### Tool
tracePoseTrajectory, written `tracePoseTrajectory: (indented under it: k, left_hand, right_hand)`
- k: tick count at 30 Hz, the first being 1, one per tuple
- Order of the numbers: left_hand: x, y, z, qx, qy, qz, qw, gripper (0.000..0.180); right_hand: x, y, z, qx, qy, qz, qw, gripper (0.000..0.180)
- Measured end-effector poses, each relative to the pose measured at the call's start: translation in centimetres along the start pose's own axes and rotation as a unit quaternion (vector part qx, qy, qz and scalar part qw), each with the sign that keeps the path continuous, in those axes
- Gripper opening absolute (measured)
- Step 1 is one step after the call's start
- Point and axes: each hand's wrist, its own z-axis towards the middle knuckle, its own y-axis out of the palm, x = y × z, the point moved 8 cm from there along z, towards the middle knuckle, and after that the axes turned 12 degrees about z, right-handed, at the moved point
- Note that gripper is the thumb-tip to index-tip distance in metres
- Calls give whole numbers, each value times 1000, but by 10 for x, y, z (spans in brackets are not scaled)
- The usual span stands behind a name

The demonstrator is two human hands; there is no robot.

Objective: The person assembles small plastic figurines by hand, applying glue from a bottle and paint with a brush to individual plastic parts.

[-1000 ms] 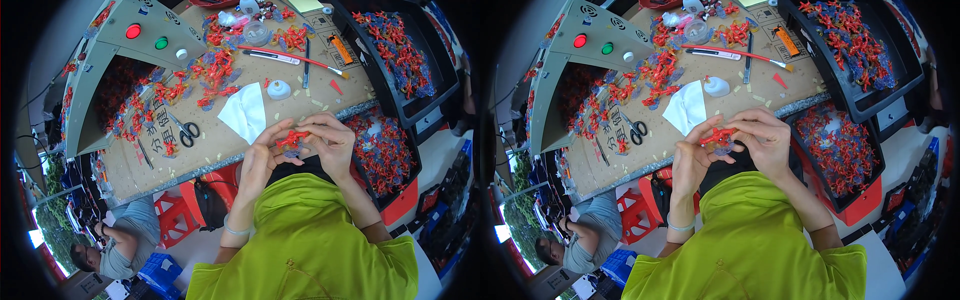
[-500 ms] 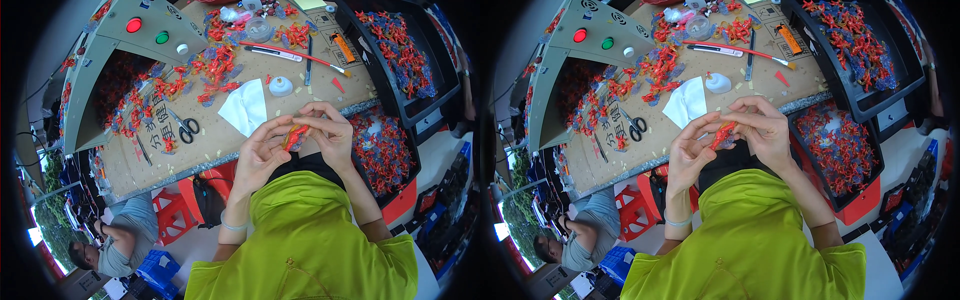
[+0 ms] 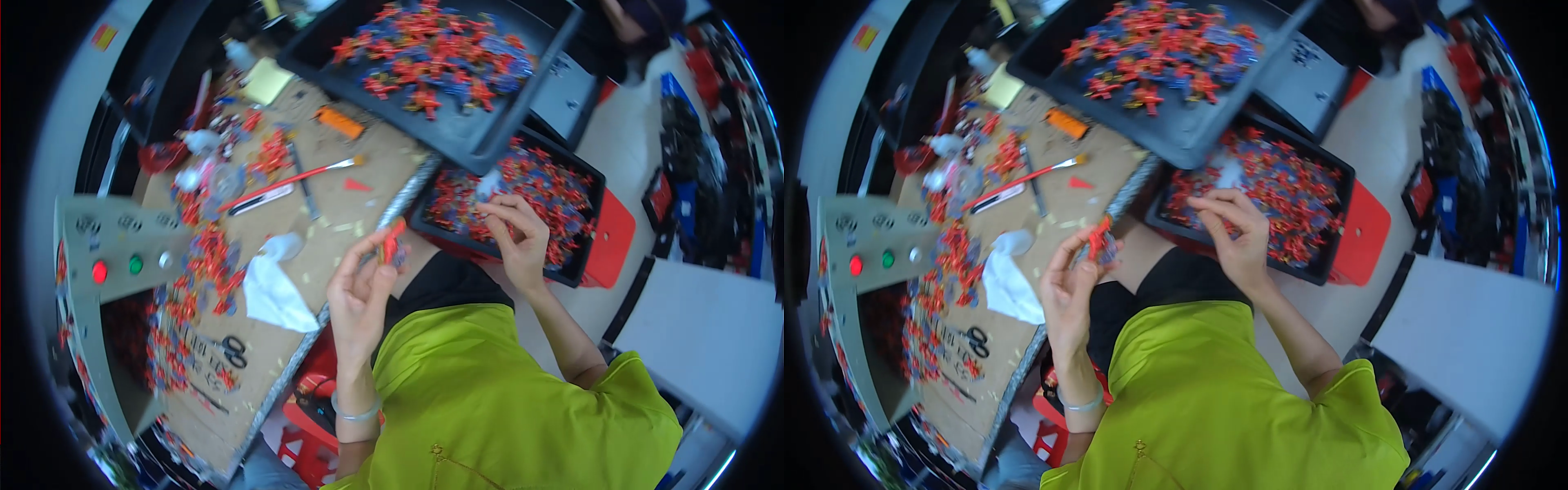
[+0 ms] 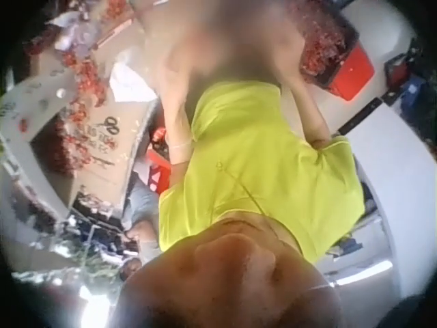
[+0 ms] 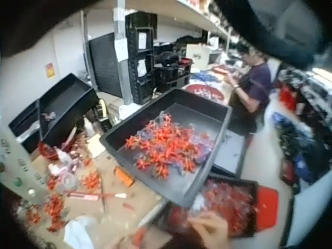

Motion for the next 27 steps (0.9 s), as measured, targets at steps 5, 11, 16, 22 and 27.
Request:
tracePoseTrajectory:
  k: [5,11,16,22,27]
  left_hand:
    - [64,65,78,-35,181,59,981,45]
    - [92,92,97,-7,243,157,957,52]
    - [57,78,61,9,192,168,967,49]
    - [19,62,18,25,100,149,983,33]
    - [-9,63,7,-9,31,106,994,31]
  right_hand:
    - [109,-131,-32,136,124,-147,972,18]
    - [203,-219,-17,223,136,-272,926,16]
    - [226,-214,43,253,95,-264,926,21]
    - [221,-190,68,152,-39,-468,870,8]
    - [212,-201,48,106,-80,-445,886,10]
